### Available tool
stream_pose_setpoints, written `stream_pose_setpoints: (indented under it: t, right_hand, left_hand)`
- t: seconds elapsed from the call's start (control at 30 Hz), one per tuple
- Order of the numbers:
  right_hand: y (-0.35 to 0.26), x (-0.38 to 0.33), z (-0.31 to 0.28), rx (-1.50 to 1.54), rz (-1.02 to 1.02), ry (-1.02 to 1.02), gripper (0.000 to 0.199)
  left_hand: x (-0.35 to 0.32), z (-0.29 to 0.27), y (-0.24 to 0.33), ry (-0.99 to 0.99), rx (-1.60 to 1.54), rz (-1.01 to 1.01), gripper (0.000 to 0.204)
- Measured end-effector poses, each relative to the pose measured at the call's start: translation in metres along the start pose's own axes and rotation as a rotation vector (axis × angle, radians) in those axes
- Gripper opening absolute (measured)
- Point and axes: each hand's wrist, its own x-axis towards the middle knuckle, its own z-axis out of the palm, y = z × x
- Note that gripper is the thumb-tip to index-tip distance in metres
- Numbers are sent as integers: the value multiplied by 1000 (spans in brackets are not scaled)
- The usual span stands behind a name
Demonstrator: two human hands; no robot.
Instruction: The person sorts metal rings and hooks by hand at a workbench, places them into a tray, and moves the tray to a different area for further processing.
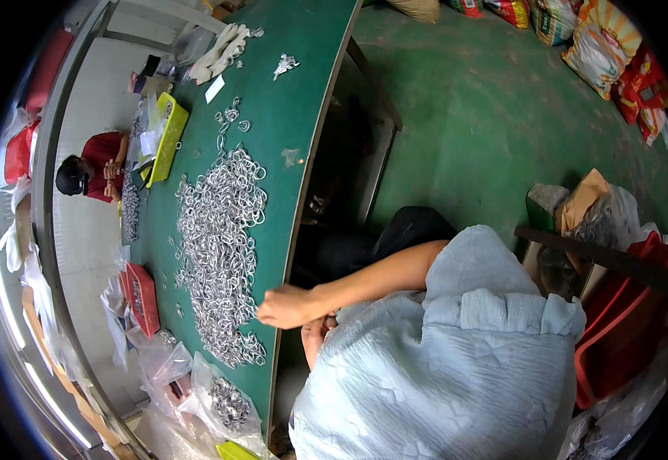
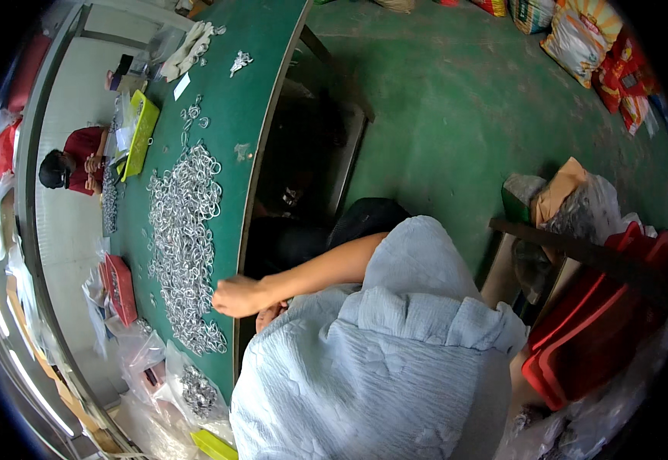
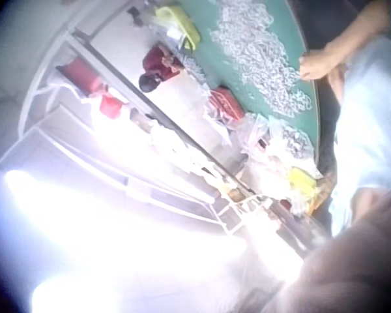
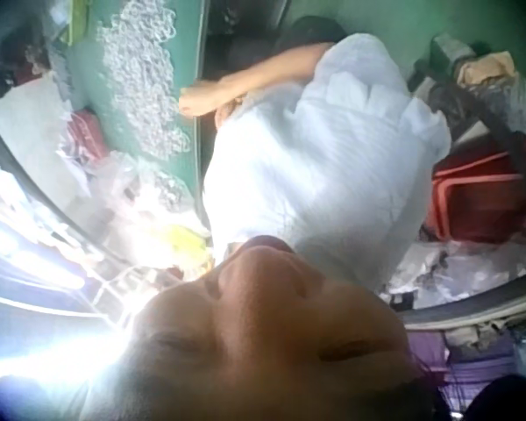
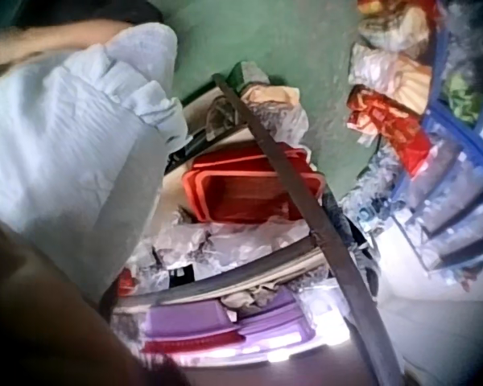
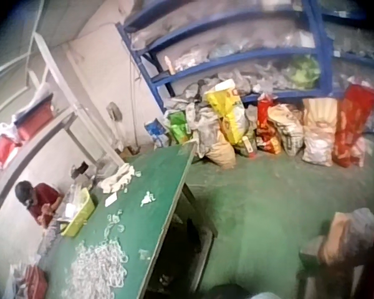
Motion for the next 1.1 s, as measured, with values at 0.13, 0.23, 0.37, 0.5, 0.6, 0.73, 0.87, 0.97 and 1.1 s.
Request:
stream_pose_setpoints:
  t: [0.13, 0.23, 0.37, 0.5, 0.6, 0.73, 0.87, 0.97, 1.1]
  right_hand:
    - [15, 25, -49, -409, -150, 415, 11]
    - [46, 37, -78, -602, -116, 555, 2]
    - [31, 44, -77, -740, -109, 614, 5]
    - [32, 45, -75, -778, -98, 560, 4]
    - [29, 45, -67, -779, -52, 526, 3]
    - [33, 46, -66, -762, -34, 511, 3]
    - [29, 46, -67, -761, -37, 481, 4]
    - [30, 46, -67, -761, -43, 477, 4]
    - [25, 46, -68, -779, -31, 461, 4]
  left_hand:
    - [6, -12, -8, -14, -39, 15, 18]
    - [7, -19, -14, 6, -74, 28, 20]
    - [11, -26, -15, -38, -160, 28, 21]
    - [14, -28, -14, -111, -217, 11, 21]
    - [10, -36, -21, -148, -276, 23, 22]
    - [9, -38, -25, -164, -344, 38, 22]
    - [4, -36, -20, -181, -377, 43, 22]
    - [5, -37, -20, -195, -396, 42, 23]
    - [6, -41, -23, -213, -412, 44, 22]
